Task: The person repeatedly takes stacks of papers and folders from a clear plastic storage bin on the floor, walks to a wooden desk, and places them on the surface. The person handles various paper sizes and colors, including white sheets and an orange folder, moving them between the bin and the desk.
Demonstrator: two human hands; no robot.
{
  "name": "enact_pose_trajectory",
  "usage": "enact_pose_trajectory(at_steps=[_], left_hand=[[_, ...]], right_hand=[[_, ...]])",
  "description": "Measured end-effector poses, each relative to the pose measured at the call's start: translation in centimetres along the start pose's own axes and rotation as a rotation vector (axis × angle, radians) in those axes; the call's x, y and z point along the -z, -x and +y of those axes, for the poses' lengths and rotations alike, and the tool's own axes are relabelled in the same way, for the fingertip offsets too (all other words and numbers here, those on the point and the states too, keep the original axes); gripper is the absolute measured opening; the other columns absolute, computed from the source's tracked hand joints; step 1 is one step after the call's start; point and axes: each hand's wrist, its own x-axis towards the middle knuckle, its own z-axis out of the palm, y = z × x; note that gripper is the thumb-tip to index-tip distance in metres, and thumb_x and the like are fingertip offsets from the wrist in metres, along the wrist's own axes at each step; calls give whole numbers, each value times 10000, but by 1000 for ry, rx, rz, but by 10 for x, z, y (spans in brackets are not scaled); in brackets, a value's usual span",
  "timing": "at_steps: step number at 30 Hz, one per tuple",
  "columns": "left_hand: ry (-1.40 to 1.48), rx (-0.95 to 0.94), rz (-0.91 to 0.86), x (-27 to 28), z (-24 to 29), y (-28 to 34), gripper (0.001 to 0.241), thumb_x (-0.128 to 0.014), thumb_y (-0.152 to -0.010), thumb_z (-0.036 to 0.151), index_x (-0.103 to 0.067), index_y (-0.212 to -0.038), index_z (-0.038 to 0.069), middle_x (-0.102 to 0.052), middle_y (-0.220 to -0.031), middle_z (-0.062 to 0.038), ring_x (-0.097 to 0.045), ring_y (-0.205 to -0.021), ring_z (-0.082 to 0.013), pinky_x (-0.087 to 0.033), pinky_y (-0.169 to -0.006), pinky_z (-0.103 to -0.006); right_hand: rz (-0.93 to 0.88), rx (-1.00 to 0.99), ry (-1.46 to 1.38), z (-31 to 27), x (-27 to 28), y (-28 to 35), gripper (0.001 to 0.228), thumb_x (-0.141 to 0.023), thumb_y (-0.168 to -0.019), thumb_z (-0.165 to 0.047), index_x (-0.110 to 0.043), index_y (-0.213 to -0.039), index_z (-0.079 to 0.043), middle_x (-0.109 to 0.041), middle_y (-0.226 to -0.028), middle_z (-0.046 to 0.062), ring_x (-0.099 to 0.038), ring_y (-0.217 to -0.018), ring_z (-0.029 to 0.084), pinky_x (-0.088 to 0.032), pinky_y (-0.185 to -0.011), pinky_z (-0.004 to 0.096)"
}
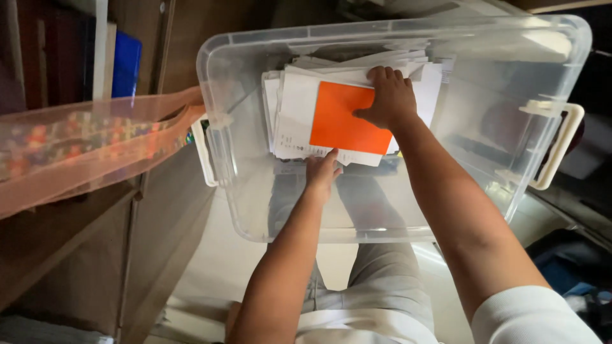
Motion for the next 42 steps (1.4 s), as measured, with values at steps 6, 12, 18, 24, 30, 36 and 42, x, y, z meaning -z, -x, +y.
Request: enact_pose_trajectory(at_steps=[6, 12, 18, 24, 30, 36, 42], left_hand=[[38, -36, 29, 3, -15, -14, 274, -694, -903, 200, -551, -1123, 118, -616, -1018, -13, -593, -907, -143, -547, -837, -400], [-24, -119, 73, 11, -15, -14, 204, -744, -938, 152, -617, -1042, 31, -599, -835, -37, -516, -742, -212, -427, -713, -427], [-159, -298, 126, 10, 11, 12, 408, -713, -923, 156, -634, -1296, 10, -723, -1202, -76, -667, -1077, -210, -498, -934, -352], [-139, -492, -110, -5, 69, 85, 440, -633, -957, 125, -504, -1364, 19, -668, -1261, -109, -650, -1118, -226, -512, -954, -371], [-559, -820, -258, -21, 84, 145, 395, -598, -1003, 102, -521, -1376, -2, -669, -1284, -108, -640, -1197, -222, -485, -1024, -383], [-245, -369, -621, -5, 114, 219, 461, -655, -986, 262, -559, -1375, 34, -660, -1331, -76, -609, -1219, -202, -458, -1050, -379], [-51, -90, -685, -6, 133, 268, 581, -475, -990, 497, -545, -1426, 120, -641, -1397, -14, -600, -1283, -183, -454, -1082, -361]], right_hand=[[-25, -31, -28, 8, -24, 1, 758, -944, -641, -421, -592, -1225, -89, -592, -1230, 133, -554, -1181, 367, -472, -969, 489], [-77, -56, -84, 11, -29, 14, 660, -923, -680, -400, -667, -1203, -88, -606, -1248, 177, -601, -1149, 374, -524, -934, 467], [-232, -228, -386, 18, -27, 32, 704, -888, -734, -301, -583, -1320, -58, -716, -1072, 182, -685, -994, 334, -548, -854, 444], [-318, -306, -1074, 41, -18, 77, 408, -819, -869, -102, -631, -1183, 77, -751, -1082, 126, -704, -978, 202, -558, -851, 374], [-124, -416, -1331, 11, 59, 167, 366, -759, -855, -39, -656, -1203, 6, -745, -1112, 97, -719, -1005, 192, -578, -902, 352], [33, -286, -1338, -30, 125, 265, 377, -761, -855, -25, -673, -1218, 29, -749, -1117, 111, -711, -995, 184, -564, -906, 343], [133, -148, -1548, -92, 181, 352, 385, -751, -855, -18, -671, -1230, 20, -753, -1149, 93, -708, -1035, 177, -551, -942, 345]])
